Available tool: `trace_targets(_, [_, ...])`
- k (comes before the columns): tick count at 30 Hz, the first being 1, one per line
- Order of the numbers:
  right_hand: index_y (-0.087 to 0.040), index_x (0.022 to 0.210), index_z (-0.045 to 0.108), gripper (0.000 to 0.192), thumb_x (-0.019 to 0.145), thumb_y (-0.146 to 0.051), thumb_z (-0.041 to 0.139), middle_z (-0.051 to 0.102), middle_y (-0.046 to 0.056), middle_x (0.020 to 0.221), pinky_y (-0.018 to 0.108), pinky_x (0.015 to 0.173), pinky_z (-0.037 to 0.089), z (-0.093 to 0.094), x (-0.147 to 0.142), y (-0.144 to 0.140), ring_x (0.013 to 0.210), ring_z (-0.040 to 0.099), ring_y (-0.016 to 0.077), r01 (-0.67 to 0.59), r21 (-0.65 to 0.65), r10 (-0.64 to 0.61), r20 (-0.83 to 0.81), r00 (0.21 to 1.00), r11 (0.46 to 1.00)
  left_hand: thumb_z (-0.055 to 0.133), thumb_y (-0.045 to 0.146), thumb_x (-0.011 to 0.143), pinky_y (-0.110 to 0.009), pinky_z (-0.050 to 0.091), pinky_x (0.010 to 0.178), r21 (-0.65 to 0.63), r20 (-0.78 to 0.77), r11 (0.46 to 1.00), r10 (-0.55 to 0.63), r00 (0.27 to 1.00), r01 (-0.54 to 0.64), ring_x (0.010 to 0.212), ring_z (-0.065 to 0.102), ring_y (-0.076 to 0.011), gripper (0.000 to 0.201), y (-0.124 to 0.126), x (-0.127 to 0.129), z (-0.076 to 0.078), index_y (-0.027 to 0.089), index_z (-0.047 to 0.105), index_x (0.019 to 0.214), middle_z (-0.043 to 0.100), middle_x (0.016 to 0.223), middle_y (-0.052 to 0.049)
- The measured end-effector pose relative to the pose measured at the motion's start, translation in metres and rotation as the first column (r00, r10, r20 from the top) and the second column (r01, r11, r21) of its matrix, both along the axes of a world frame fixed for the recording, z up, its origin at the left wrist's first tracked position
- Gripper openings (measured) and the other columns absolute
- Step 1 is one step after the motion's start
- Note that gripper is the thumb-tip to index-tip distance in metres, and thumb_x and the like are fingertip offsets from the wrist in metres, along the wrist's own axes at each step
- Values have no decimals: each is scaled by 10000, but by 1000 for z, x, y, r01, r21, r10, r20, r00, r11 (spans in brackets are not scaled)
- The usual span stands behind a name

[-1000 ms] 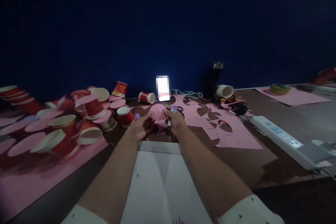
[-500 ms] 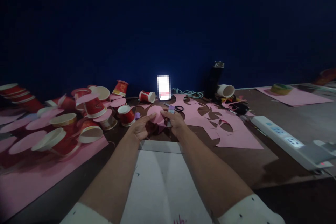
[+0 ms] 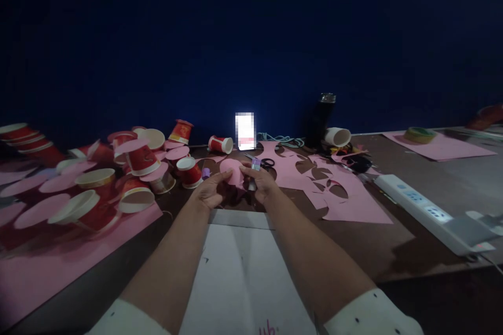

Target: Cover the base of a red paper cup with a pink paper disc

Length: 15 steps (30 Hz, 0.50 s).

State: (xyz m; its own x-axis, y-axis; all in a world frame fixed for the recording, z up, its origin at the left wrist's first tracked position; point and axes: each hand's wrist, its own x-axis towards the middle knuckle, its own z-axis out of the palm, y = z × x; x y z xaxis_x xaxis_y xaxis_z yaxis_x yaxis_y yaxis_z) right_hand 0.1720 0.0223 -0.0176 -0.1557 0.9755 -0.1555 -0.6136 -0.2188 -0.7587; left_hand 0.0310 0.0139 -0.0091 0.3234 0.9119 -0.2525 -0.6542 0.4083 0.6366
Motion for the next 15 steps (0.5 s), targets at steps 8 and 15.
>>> trace_targets(8, [-188, 877, 619, 372, 548, -147, 786, 537, -83, 557, 140, 376, 380, 1, 4, 5, 405, 408, 26, 169, 24, -169, 14, 986, 985, 741, 237, 707, -180, 484, 499, -48, -186, 979, 187, 964, -199, 543, 597, -84, 202, 7, -7, -3, 153, 629, 852, 634, 658, 0])
trace_targets(15, [-196, 883, 608, 339, 587, -158, 768, 571, -65, 601, 134, 359, 347, 3, 4, 5, 413, 420, 28, 164, 19, -165, 40, 986, 986, 690, 60, 710, -97, 350, 384, 14, -104, 958, 285, 953, -285, 452, 487, -22, 127, 12, -11, -2, 130, 610, 779, 542, 565, 43])
